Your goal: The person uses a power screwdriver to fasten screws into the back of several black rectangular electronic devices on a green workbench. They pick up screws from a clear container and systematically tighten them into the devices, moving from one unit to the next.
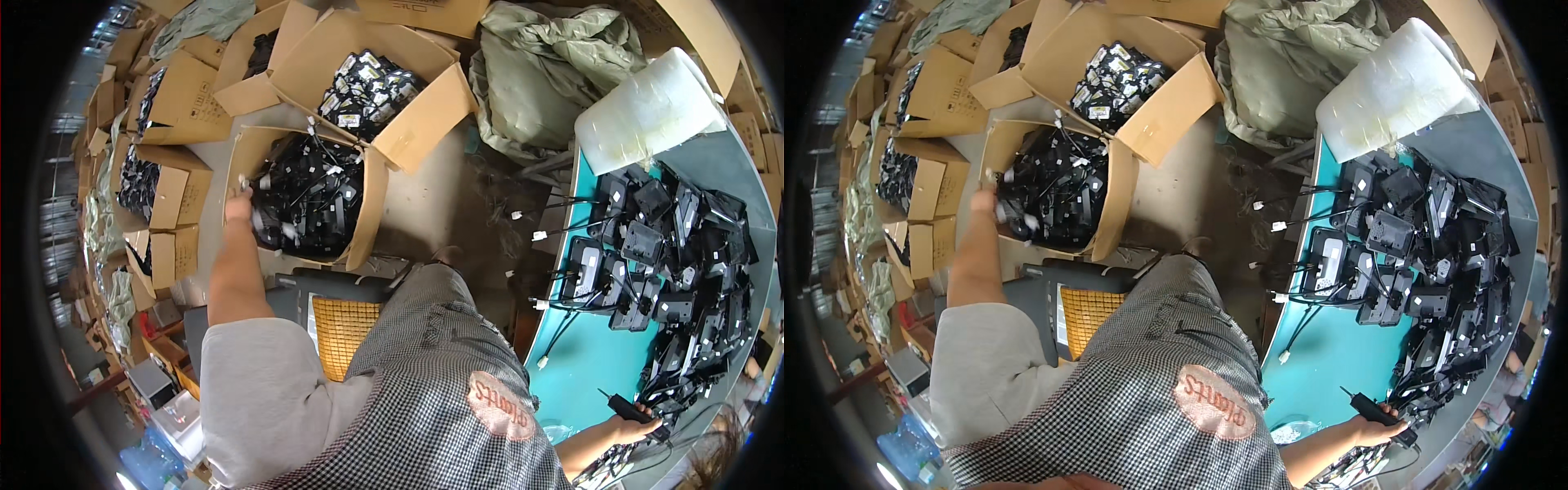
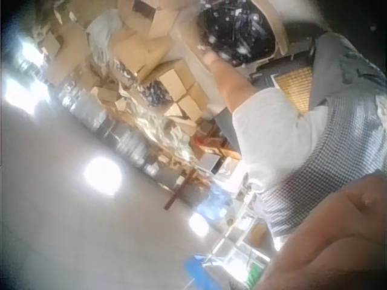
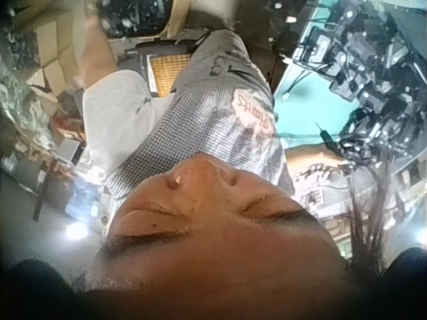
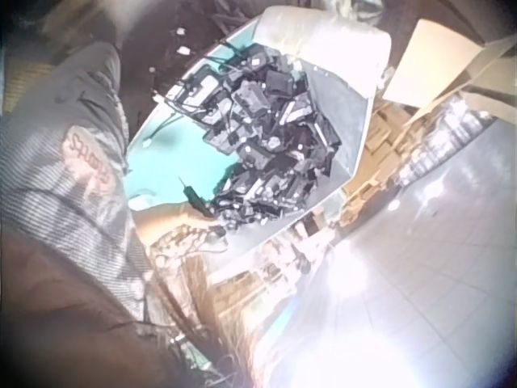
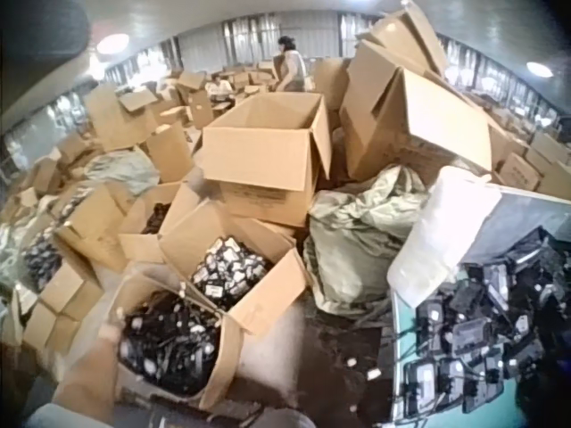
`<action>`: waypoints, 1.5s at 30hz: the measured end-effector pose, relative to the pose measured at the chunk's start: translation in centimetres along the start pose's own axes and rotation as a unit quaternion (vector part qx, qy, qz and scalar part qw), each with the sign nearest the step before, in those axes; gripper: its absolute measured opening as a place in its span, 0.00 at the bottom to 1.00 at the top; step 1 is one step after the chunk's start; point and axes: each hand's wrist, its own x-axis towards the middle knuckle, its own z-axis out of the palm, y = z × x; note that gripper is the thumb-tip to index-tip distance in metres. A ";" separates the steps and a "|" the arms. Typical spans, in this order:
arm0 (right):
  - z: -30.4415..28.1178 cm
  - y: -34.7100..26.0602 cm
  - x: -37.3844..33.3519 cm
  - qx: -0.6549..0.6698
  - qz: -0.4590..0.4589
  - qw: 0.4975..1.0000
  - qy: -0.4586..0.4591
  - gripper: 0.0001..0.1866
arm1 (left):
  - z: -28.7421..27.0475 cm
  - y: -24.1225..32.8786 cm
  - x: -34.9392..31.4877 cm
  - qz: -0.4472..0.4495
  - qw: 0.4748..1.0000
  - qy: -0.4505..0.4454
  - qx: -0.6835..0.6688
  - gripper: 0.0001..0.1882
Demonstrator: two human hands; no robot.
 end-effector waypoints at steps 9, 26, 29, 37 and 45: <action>-2.6 -1.3 -1.9 0.009 -0.003 1.000 0.022 0.13 | 13.9 11.6 -8.7 0.149 0.957 -0.231 -0.093 0.22; -15.7 -5.1 2.6 0.076 -0.020 0.997 0.017 0.25 | 26.6 23.4 -62.7 0.653 0.410 -0.637 0.030 0.21; -18.8 -4.0 3.3 0.091 -0.010 0.995 0.027 0.26 | 29.1 24.2 -69.0 0.669 0.368 -0.637 0.110 0.36; -23.2 -1.9 5.7 0.084 0.017 0.995 0.060 0.27 | 39.3 22.4 -72.0 0.816 0.243 -0.480 0.210 0.45; -23.0 0.1 6.7 0.061 0.051 0.994 0.075 0.28 | 38.8 19.7 -73.5 0.789 0.244 -0.547 0.135 0.41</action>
